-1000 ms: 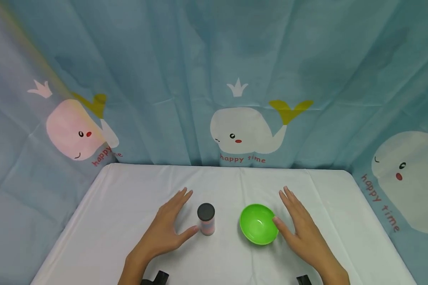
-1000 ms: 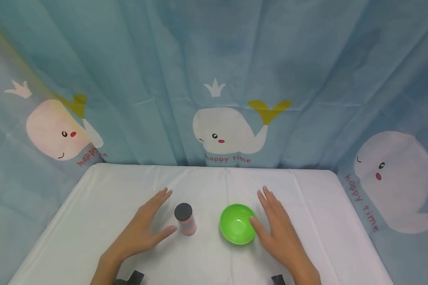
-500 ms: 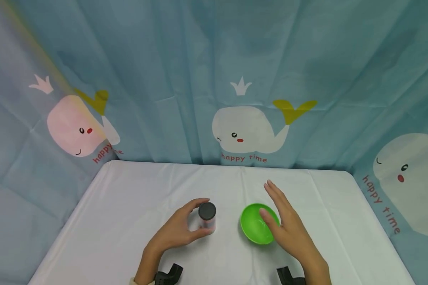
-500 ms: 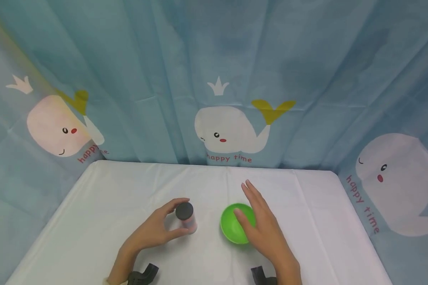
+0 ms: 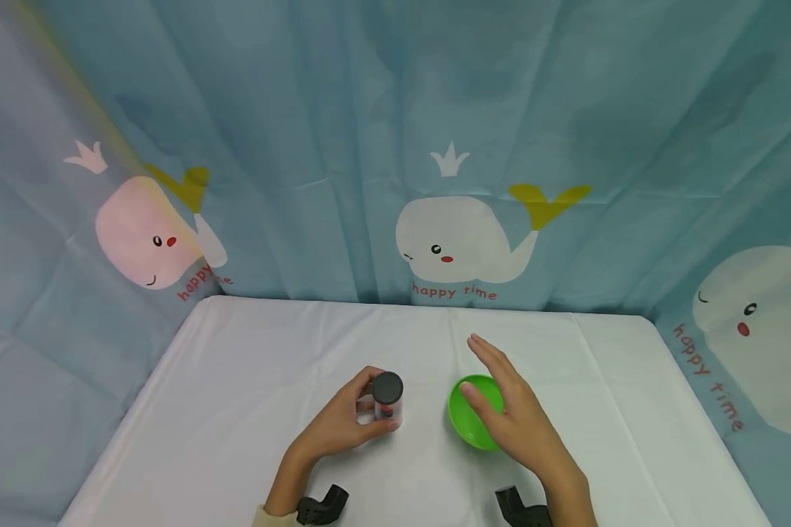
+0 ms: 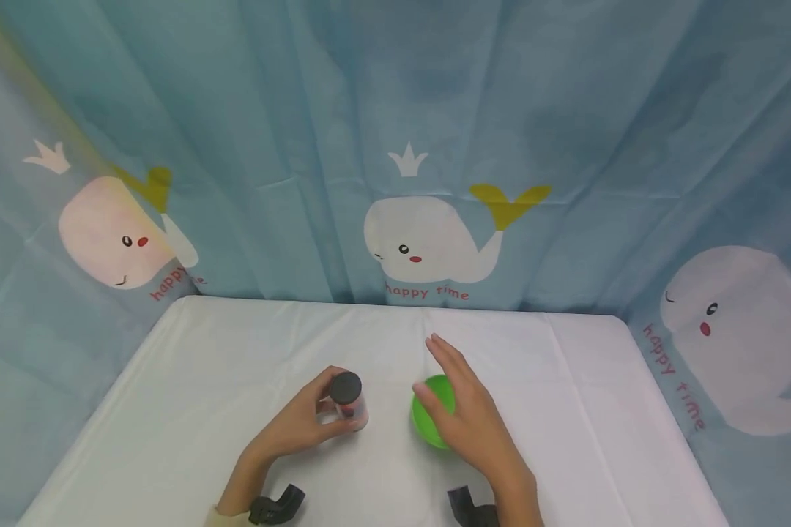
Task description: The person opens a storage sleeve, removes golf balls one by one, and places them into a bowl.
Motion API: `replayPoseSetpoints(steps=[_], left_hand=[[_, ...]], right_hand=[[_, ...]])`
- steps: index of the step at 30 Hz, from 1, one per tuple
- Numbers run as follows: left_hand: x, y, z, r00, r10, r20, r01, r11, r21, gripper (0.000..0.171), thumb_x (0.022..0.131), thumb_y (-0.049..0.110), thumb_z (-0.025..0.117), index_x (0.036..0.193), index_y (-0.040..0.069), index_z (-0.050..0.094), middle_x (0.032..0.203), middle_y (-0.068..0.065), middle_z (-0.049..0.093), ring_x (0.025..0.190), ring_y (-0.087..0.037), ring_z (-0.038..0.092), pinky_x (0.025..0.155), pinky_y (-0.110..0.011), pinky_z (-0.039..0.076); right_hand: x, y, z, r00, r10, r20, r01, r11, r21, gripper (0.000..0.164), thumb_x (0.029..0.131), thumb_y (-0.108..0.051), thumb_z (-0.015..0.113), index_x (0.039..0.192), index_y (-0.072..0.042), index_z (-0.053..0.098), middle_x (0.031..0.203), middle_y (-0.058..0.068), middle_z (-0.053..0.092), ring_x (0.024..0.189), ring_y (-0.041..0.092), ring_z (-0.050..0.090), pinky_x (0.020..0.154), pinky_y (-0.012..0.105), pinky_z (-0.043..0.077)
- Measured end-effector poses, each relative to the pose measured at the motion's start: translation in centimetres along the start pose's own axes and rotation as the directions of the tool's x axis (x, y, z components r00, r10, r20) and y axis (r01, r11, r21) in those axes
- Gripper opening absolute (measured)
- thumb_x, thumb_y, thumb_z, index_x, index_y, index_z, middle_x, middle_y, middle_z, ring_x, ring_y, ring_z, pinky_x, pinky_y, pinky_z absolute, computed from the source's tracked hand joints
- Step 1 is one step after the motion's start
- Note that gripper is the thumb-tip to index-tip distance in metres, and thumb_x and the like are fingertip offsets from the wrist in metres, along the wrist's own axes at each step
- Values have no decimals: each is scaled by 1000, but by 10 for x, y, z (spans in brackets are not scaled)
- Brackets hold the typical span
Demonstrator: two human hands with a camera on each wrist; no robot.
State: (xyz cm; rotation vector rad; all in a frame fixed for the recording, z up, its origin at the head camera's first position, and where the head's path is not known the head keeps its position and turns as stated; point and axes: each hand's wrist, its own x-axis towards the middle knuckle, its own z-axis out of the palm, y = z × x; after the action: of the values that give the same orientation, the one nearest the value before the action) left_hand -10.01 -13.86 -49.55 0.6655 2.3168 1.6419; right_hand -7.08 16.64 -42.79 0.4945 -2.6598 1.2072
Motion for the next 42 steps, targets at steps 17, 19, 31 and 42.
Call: replayPoseSetpoints(steps=[17, 19, 31, 42], left_hand=[[1, -10, 9, 997, -66, 35, 70, 986, -148, 57, 87, 15, 89, 132, 25, 55, 130, -2, 63, 126, -18, 67, 106, -30, 57], [1, -10, 9, 997, -67, 32, 71, 986, -148, 57, 87, 13, 89, 131, 24, 55, 131, -2, 64, 127, -19, 67, 107, -31, 57], [0, -9, -1, 999, -35, -25, 34, 998, -51, 54, 85, 18, 91, 128, 30, 60, 122, 4, 69, 116, -13, 70, 104, -33, 58], [-5, 11, -15, 992, 43, -115, -26, 989, 145, 60, 82, 17, 93, 129, 37, 61, 121, 15, 70, 116, -9, 68, 106, -40, 57]], right_hand=[[-6, -2, -1, 999, -2, 38, 3, 999, -33, 59, 105, -35, 68, 160, -32, 45, 159, -13, 54, 143, 16, 58, 119, 30, 46], [-6, -1, 1, 999, -15, 36, 15, 1000, -16, 58, 105, -34, 68, 159, -32, 47, 157, -14, 55, 143, 15, 58, 118, 20, 43], [2, -9, 15, 996, -88, 1, 87, 996, 20, 50, 101, -30, 74, 148, -28, 59, 150, -12, 60, 142, 14, 59, 117, 33, 50], [5, -16, 24, 992, -122, -6, 122, 991, 56, 52, 95, -28, 81, 144, -28, 63, 142, -11, 63, 129, 12, 65, 105, 39, 59]])
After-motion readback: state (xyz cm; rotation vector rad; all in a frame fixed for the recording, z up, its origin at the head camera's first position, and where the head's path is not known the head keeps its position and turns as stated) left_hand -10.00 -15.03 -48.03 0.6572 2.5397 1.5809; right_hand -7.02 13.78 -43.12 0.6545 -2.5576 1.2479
